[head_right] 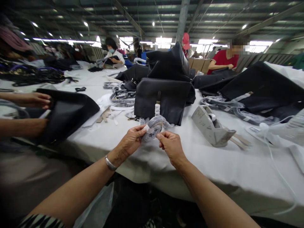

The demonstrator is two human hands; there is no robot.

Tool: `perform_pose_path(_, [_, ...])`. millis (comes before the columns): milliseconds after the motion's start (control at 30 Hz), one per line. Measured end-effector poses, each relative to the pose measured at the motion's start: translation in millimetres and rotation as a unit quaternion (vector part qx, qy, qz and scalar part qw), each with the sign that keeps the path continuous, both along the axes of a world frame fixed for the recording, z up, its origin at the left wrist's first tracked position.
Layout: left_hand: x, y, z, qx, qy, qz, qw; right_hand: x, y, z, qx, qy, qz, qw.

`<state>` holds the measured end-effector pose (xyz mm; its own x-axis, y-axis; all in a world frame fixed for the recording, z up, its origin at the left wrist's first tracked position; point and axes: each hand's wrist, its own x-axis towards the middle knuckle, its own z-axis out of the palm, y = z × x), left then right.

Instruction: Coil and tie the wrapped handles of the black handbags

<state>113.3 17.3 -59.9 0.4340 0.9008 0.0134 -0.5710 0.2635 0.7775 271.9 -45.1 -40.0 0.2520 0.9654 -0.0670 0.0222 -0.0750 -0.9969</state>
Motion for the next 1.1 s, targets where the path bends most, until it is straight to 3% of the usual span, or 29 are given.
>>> perform_pose_path(167, [2.3,2.2,-2.6,-0.016,-0.011,0.021,1.0,2.2,-2.2,-2.4,-0.028,0.053,-0.018,0.998])
perform_pose_path(333, [4.4,-0.5,-2.0,-0.017,-0.002,0.02,1.0,-6.1,1.3,-1.3,-0.027,0.091,0.012,0.995])
perform_pose_path(467, [3.0,-0.2,-1.8,0.003,0.007,-0.01,1.0,-5.8,18.2,-7.8,0.021,0.031,0.021,0.999])
perform_pose_path(667, [-2.0,1.9,-4.2,0.012,0.042,-0.063,0.997,10.6,40.1,-32.9,0.062,-0.015,0.084,0.994])
perform_pose_path(767, [1.4,-4.0,-3.7,0.035,0.088,-0.033,0.995,20.7,32.9,-39.0,0.075,-0.086,0.067,0.991])
perform_pose_path(833, [6.1,-11.3,-4.0,0.088,0.163,0.004,0.983,34.2,20.3,-39.3,0.042,-0.147,0.074,0.986])
perform_pose_path(900, [12.0,-20.7,-5.2,0.205,0.271,0.028,0.94,56.5,4.9,-36.6,-0.014,-0.239,0.093,0.966])
perform_pose_path(1033, [24.6,-40.4,-9.0,0.471,0.441,0.011,0.764,117.3,-11.2,-19.5,-0.073,-0.415,0.135,0.897])
perform_pose_path(1100, [29.4,-47.2,-10.7,0.533,0.483,-0.001,0.695,141.1,-1.6,-6.1,-0.065,-0.427,0.095,0.897])
